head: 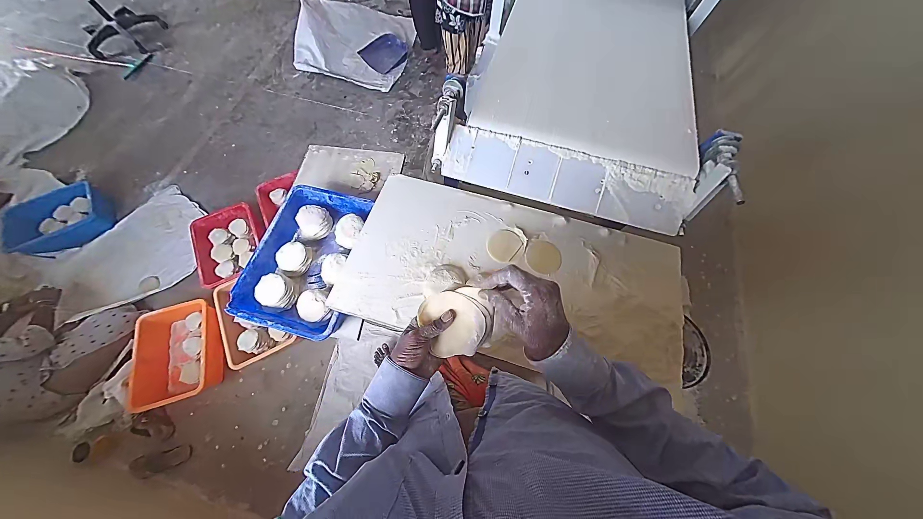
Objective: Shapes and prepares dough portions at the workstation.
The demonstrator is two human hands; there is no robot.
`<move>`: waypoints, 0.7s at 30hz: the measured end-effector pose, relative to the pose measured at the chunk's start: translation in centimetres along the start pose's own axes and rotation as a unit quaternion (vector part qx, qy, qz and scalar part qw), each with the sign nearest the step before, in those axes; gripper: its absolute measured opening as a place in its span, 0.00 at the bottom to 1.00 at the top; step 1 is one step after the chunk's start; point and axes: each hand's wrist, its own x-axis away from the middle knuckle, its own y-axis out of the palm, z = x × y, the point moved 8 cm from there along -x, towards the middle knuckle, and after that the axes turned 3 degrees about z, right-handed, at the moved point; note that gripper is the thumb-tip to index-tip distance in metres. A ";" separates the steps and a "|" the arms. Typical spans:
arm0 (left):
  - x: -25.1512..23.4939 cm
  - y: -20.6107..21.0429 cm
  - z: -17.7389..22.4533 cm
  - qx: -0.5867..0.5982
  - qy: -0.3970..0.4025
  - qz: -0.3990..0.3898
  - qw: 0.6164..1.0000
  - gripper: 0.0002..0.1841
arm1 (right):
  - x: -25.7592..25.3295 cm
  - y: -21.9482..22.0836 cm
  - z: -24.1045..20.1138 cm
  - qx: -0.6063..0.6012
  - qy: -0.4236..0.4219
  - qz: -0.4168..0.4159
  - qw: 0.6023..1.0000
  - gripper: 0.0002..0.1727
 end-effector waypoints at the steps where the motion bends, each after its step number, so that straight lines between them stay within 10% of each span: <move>1: -0.1 0.0 -0.1 0.005 -0.003 0.002 1.000 0.16 | -0.4 -0.5 0.3 -0.013 -0.001 0.011 1.000 0.06; 7: -0.6 0.1 0.1 -0.040 0.005 0.057 0.998 0.11 | -3.3 -3.5 1.5 -0.016 0.007 0.054 0.998 0.08; 15: -1.1 1.2 1.3 0.018 0.021 0.041 0.999 0.27 | -4.7 0.3 -3.2 -0.219 0.093 -0.052 0.970 0.09; 21: -0.3 2.2 1.9 0.020 0.017 0.024 0.999 0.30 | -4.2 3.0 -0.1 0.023 0.033 -0.110 0.993 0.12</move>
